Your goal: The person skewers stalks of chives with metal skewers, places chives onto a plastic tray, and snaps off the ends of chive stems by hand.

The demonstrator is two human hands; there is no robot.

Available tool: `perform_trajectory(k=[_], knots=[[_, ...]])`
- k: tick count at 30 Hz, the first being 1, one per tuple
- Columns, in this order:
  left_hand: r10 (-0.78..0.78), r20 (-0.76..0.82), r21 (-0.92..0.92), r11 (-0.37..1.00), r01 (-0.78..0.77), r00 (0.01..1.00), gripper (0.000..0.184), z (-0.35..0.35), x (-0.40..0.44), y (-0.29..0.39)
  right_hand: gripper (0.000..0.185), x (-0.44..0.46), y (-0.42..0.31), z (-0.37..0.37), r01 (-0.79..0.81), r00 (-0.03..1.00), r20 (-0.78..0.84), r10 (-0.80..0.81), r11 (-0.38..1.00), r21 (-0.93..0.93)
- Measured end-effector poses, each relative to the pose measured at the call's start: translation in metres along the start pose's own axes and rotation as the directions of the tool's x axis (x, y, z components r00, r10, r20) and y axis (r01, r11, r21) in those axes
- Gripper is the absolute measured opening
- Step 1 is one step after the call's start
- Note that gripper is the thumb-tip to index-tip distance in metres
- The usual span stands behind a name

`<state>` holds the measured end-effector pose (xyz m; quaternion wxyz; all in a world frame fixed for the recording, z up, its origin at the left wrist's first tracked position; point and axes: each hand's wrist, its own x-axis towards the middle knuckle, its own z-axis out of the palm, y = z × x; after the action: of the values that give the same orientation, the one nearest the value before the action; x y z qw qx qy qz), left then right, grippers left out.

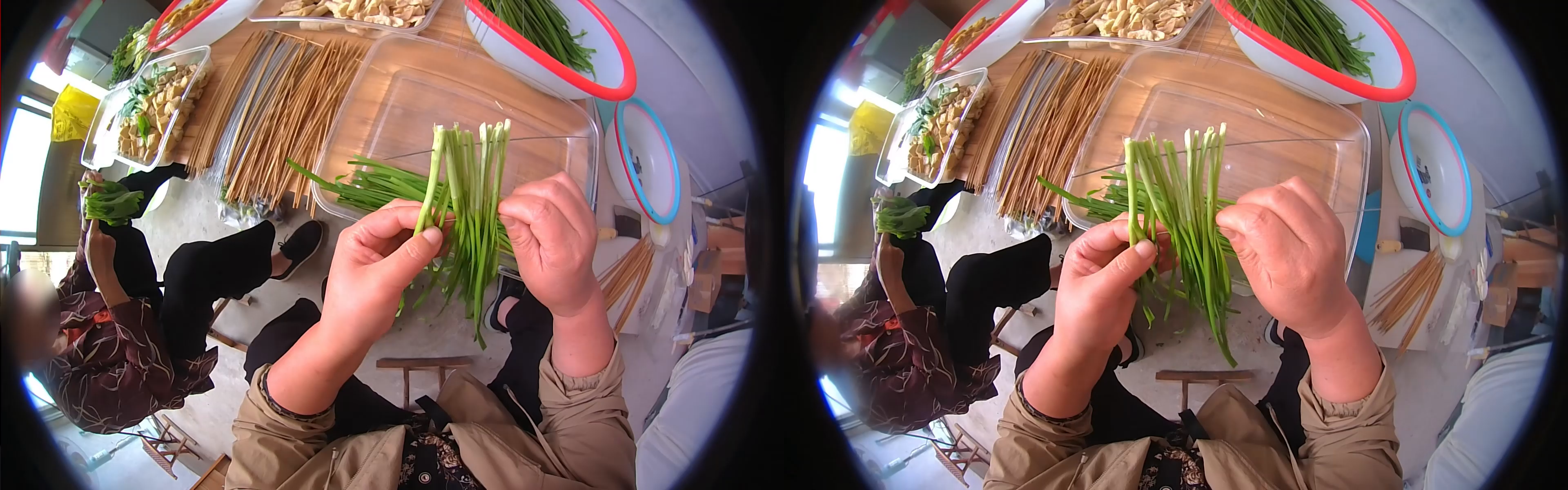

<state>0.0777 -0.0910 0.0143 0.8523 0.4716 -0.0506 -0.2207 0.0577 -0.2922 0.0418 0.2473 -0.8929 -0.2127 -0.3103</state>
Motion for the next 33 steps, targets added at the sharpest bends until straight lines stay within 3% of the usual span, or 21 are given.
perform_trajectory(k=[8,16,33], knots=[[0.034,-0.022,-0.028,0.999,-0.034,0.999,0.015,0.0029,-0.0006,0.0017,0.018,0.0008,-0.0012,0.0008,-0.016,1.000,-0.003,0.016,1.000,-0.017],[0.119,-0.018,0.139,0.984,-0.116,0.993,0.016,0.0021,-0.0010,0.0041,0.016,-0.0005,-0.0014,0.0015,-0.042,0.999,-0.005,0.042,0.999,0.007],[0.100,0.002,0.140,0.985,-0.099,0.995,0.013,0.0039,0.0012,0.0035,0.014,-0.0014,-0.0029,0.0040,-0.038,0.999,0.006,0.038,0.999,0.027]])
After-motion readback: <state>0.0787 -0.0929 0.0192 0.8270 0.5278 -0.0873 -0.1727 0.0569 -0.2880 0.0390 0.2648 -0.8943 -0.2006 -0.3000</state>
